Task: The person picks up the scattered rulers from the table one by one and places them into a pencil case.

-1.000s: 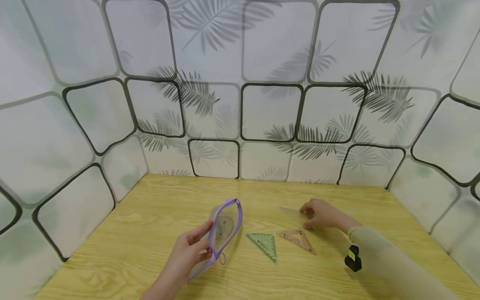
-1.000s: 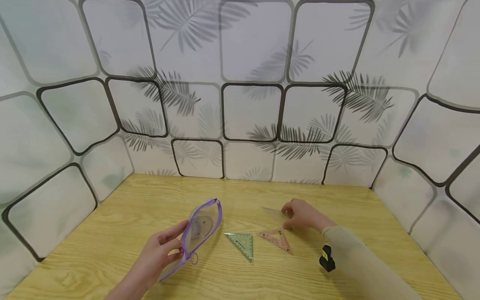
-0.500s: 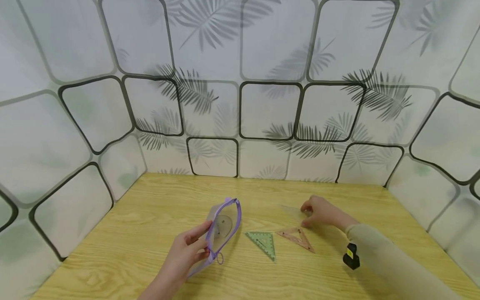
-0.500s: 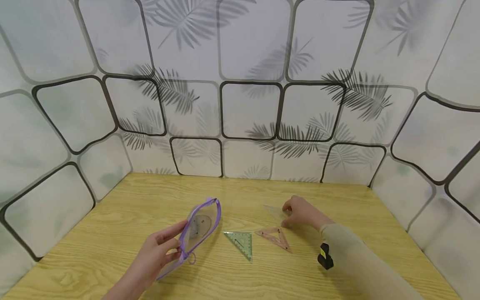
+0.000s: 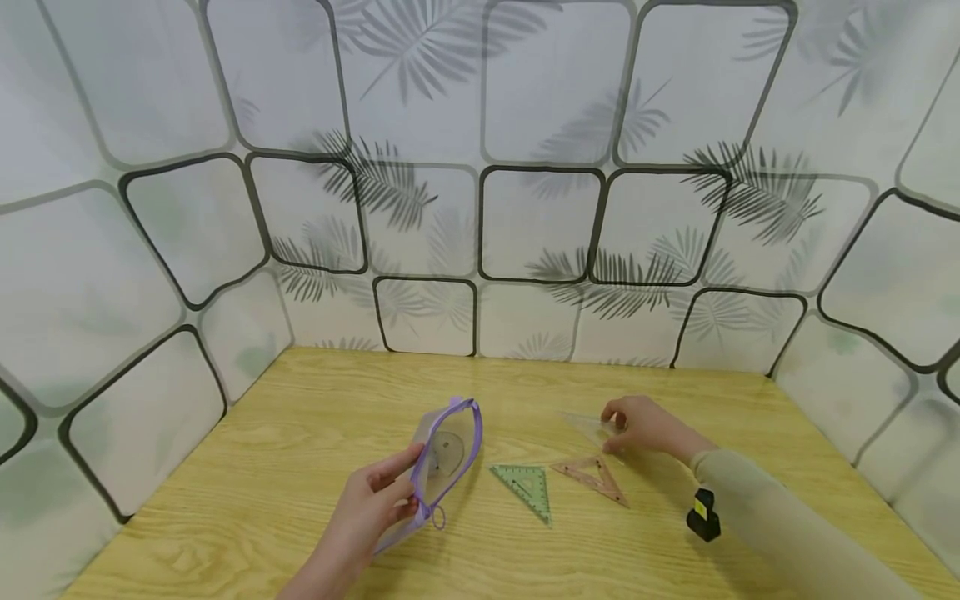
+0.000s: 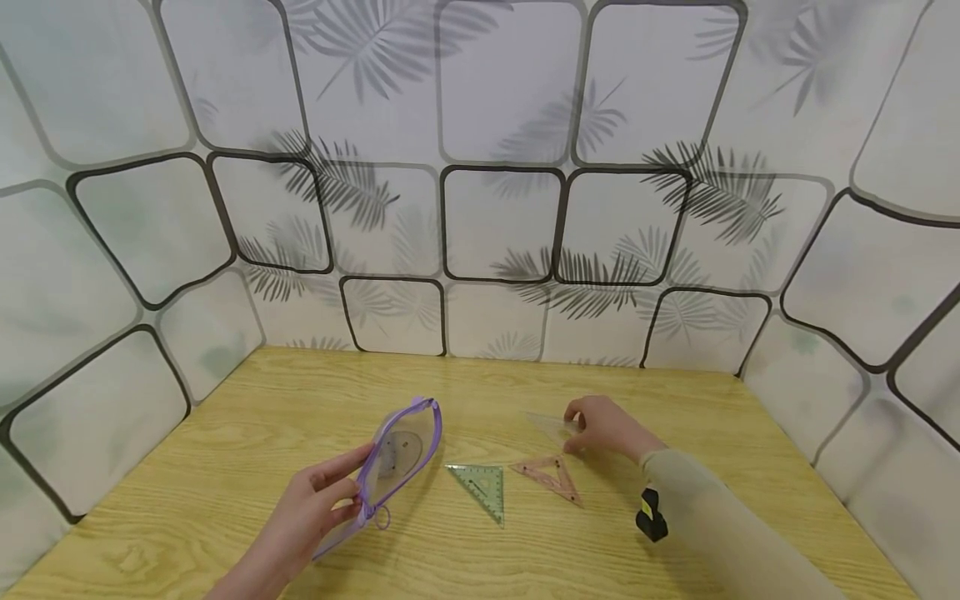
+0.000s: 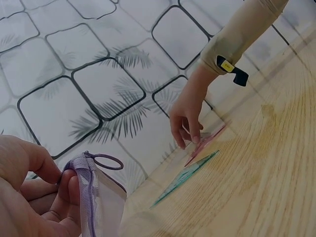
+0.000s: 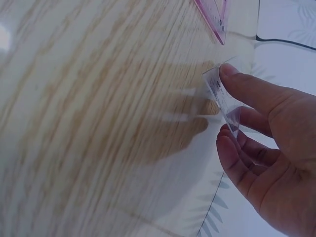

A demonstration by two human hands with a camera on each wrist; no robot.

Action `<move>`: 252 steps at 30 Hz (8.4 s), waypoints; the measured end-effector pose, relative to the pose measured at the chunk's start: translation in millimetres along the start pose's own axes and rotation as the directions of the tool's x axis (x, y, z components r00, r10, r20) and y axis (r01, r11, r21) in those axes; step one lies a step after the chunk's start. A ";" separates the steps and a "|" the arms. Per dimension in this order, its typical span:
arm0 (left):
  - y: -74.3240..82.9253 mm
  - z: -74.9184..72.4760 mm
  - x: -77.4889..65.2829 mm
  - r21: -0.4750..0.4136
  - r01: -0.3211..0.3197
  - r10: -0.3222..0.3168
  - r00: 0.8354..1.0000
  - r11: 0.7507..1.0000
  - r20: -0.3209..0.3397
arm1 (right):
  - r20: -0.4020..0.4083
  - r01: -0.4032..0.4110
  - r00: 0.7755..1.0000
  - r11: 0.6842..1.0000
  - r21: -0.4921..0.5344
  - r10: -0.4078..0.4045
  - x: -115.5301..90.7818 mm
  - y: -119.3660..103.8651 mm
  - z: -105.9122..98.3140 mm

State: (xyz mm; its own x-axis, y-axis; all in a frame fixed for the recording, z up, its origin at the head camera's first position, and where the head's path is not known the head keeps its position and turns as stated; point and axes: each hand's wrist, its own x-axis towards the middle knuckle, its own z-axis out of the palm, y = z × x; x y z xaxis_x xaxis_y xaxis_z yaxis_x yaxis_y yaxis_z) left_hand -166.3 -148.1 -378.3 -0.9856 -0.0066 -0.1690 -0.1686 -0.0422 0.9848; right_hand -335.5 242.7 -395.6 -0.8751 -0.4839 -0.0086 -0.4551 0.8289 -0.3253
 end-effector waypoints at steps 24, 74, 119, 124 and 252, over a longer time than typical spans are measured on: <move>-8.9 -1.6 2.3 0.095 -0.042 0.041 0.999 0.995 0.012 | -0.015 0.020 1.000 1.000 -0.001 -0.020 -1.3 1.8 0.3; -13.3 -2.9 4.9 0.289 -0.187 0.205 0.978 0.939 -0.032 | 0.030 0.037 0.999 0.999 0.020 -0.037 -4.0 -10.4 -7.3; -11.4 2.7 0.8 0.253 -0.133 0.152 0.987 0.958 -0.055 | 0.055 0.004 0.998 0.966 0.257 -0.019 -7.0 -18.2 -31.7; -10.2 3.7 1.3 0.241 -0.137 0.160 0.984 0.961 -0.076 | 0.060 -0.037 0.998 0.944 0.327 0.019 -7.4 -26.1 -34.6; -8.6 7.2 1.1 0.064 -0.111 0.112 0.994 0.992 -0.012 | 0.231 -0.164 0.973 0.613 0.773 -0.031 42.8 -180.0 35.8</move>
State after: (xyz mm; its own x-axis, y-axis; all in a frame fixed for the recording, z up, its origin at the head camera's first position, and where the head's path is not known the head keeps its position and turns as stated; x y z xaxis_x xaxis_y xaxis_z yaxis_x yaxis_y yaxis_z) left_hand -166.1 -140.6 -386.7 -0.9980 -0.0230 -0.0583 -0.0588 0.0234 0.9980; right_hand -285.2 62.7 -371.3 -0.7988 -0.5614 -0.2164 -0.0088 0.3706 -0.9288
